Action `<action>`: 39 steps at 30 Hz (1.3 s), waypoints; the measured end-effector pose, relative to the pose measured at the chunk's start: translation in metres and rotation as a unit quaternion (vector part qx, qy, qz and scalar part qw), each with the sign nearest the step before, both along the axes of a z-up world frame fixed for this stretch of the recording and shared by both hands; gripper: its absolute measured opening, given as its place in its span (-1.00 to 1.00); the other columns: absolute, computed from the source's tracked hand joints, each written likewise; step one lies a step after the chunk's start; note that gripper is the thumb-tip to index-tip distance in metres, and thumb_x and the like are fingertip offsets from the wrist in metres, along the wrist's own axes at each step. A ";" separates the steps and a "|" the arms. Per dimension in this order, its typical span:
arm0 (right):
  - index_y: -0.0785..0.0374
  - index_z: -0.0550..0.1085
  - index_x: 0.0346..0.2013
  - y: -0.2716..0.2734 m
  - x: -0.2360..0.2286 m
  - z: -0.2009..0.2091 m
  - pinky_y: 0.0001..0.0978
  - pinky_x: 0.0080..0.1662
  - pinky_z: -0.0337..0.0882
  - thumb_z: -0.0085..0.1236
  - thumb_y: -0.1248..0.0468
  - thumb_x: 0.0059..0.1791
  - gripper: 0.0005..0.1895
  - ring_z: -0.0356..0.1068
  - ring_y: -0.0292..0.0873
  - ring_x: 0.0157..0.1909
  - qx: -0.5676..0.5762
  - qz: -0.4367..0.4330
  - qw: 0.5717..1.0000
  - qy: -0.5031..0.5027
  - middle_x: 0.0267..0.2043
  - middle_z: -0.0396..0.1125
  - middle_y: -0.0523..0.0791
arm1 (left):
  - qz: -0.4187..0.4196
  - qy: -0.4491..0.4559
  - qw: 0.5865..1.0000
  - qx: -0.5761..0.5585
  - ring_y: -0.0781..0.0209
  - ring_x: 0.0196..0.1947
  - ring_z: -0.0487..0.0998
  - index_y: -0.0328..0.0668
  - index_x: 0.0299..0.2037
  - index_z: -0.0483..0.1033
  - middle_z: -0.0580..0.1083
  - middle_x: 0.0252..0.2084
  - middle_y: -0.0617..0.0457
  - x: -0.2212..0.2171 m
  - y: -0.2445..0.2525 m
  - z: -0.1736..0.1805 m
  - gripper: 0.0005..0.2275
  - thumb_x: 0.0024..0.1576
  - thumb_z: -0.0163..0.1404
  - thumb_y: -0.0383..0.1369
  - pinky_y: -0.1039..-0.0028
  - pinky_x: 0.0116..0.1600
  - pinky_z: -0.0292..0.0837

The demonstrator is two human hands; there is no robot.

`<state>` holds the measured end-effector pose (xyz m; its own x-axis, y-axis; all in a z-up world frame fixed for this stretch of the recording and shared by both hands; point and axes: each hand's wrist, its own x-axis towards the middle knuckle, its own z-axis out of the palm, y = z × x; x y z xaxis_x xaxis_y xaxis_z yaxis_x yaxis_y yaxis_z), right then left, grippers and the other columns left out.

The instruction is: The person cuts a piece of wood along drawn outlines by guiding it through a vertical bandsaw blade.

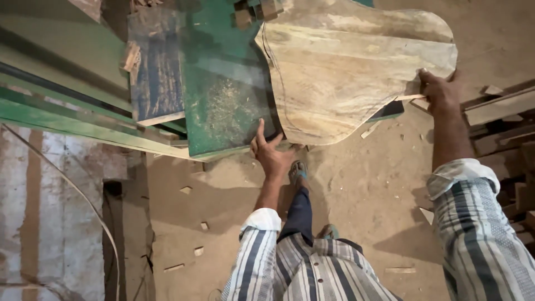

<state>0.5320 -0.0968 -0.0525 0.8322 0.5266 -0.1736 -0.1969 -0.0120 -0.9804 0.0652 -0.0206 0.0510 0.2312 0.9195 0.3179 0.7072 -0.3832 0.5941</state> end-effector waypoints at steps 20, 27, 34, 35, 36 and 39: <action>0.34 0.25 0.27 0.024 0.028 -0.032 -0.37 -0.47 0.44 0.55 0.37 0.02 -0.31 0.51 -0.22 -0.36 0.020 -0.016 0.999 -0.021 -0.12 0.47 -0.05 | 0.025 0.014 0.999 0.033 -0.11 0.29 0.26 -0.11 -0.21 0.78 0.27 0.44 0.08 0.015 0.004 -0.009 -0.41 -0.37 0.42 0.12 -0.06 0.35 0.04; 0.36 0.18 0.25 0.043 0.040 -0.049 -0.36 -0.35 0.64 0.58 0.38 -0.04 -0.22 0.61 -0.17 -0.24 -0.006 -0.062 0.998 0.012 -0.05 0.49 -0.02 | 0.026 0.012 0.999 0.030 -0.10 0.28 0.26 -0.21 -0.23 0.76 0.29 0.42 0.09 0.020 0.004 -0.011 -0.38 -0.39 0.44 0.10 0.00 0.33 0.09; 0.33 0.18 0.28 0.048 0.030 -0.036 -0.33 -0.18 0.63 0.53 0.37 -0.03 -0.23 0.58 -0.08 -0.04 -0.028 -0.067 0.997 0.025 0.09 0.43 0.04 | 0.048 -0.065 0.995 -0.058 0.00 0.30 0.22 -0.26 0.16 0.62 0.54 0.16 0.22 0.022 0.005 -0.017 -0.13 -0.40 0.50 0.04 0.06 0.42 -0.03; 0.32 0.16 0.27 0.051 0.030 -0.033 -0.36 -0.13 0.63 0.53 0.39 -0.07 -0.20 0.56 -0.10 0.00 -0.022 -0.078 0.996 0.031 0.11 0.39 0.03 | 0.052 -0.050 0.996 -0.048 0.00 0.30 0.20 -0.19 0.05 0.64 0.49 0.24 0.16 0.023 0.006 -0.019 -0.21 -0.43 0.51 0.03 0.08 0.41 -0.05; 0.30 0.14 0.26 0.054 0.032 -0.030 -0.38 -0.07 0.62 0.54 0.41 -0.11 -0.17 0.54 -0.13 0.05 -0.017 -0.090 0.995 0.038 0.13 0.36 0.02 | 0.057 -0.036 0.997 -0.037 0.01 0.30 0.18 -0.13 -0.06 0.67 0.44 0.32 0.09 0.023 0.007 -0.019 -0.28 -0.45 0.52 0.03 0.09 0.41 -0.06; 0.36 0.18 0.31 0.049 0.027 -0.031 -0.28 0.02 0.62 0.47 0.48 -0.07 -0.22 0.51 -0.05 0.15 0.086 -0.042 0.995 0.037 0.23 0.32 0.06 | 0.060 -0.094 0.992 -0.056 0.06 0.33 0.16 -0.10 0.19 0.45 0.53 0.15 0.10 0.025 0.010 -0.020 -0.08 -0.46 0.50 0.01 0.08 0.41 -0.16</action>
<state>0.5592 -0.0482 -0.0833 0.8633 0.4824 -0.1487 -0.2613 0.1750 -0.9493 0.0904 -0.0108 0.0314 0.0639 0.9690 0.2387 0.6159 -0.2265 0.7546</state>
